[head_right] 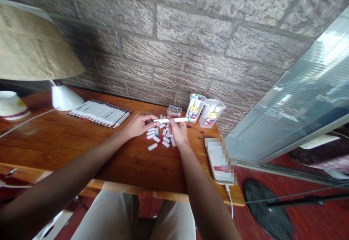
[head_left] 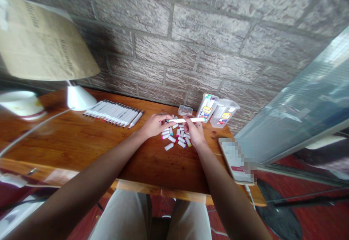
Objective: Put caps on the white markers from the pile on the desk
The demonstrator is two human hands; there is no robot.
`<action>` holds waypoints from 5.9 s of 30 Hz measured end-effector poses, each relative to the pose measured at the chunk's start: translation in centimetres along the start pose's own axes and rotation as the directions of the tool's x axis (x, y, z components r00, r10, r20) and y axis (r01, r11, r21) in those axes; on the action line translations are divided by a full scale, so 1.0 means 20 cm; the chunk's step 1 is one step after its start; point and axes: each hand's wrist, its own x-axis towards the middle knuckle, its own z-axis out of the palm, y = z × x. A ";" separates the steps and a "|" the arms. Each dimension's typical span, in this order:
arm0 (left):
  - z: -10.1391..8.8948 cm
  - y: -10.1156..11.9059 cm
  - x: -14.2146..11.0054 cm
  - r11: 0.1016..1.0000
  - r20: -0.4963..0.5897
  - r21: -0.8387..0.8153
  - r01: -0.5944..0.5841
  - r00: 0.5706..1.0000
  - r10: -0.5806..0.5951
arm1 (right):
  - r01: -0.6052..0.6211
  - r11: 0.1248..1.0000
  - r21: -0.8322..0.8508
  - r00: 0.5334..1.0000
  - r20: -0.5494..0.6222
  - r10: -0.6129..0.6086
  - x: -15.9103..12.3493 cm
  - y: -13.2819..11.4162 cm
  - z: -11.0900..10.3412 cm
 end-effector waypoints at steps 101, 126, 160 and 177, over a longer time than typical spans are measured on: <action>-0.08 -0.04 0.06 0.768 -0.172 -0.613 0.185 0.917 -0.359 | 0.159 0.282 -0.946 0.848 -0.016 -0.530 0.45 -0.54 -0.45; -0.05 -0.09 0.06 0.801 -0.171 -0.566 0.195 0.922 -0.346 | 0.135 0.130 -0.982 0.855 0.049 -0.516 0.48 -0.58 -0.37; -0.02 -0.18 0.02 0.970 -0.175 0.154 0.188 0.971 -0.161 | 0.056 0.375 -0.925 0.975 -0.029 -0.218 0.16 0.08 -0.18; 0.05 -0.14 0.00 0.973 0.158 0.064 0.224 0.960 -0.231 | 0.392 0.314 -0.865 0.919 0.351 -0.182 0.07 0.07 -0.06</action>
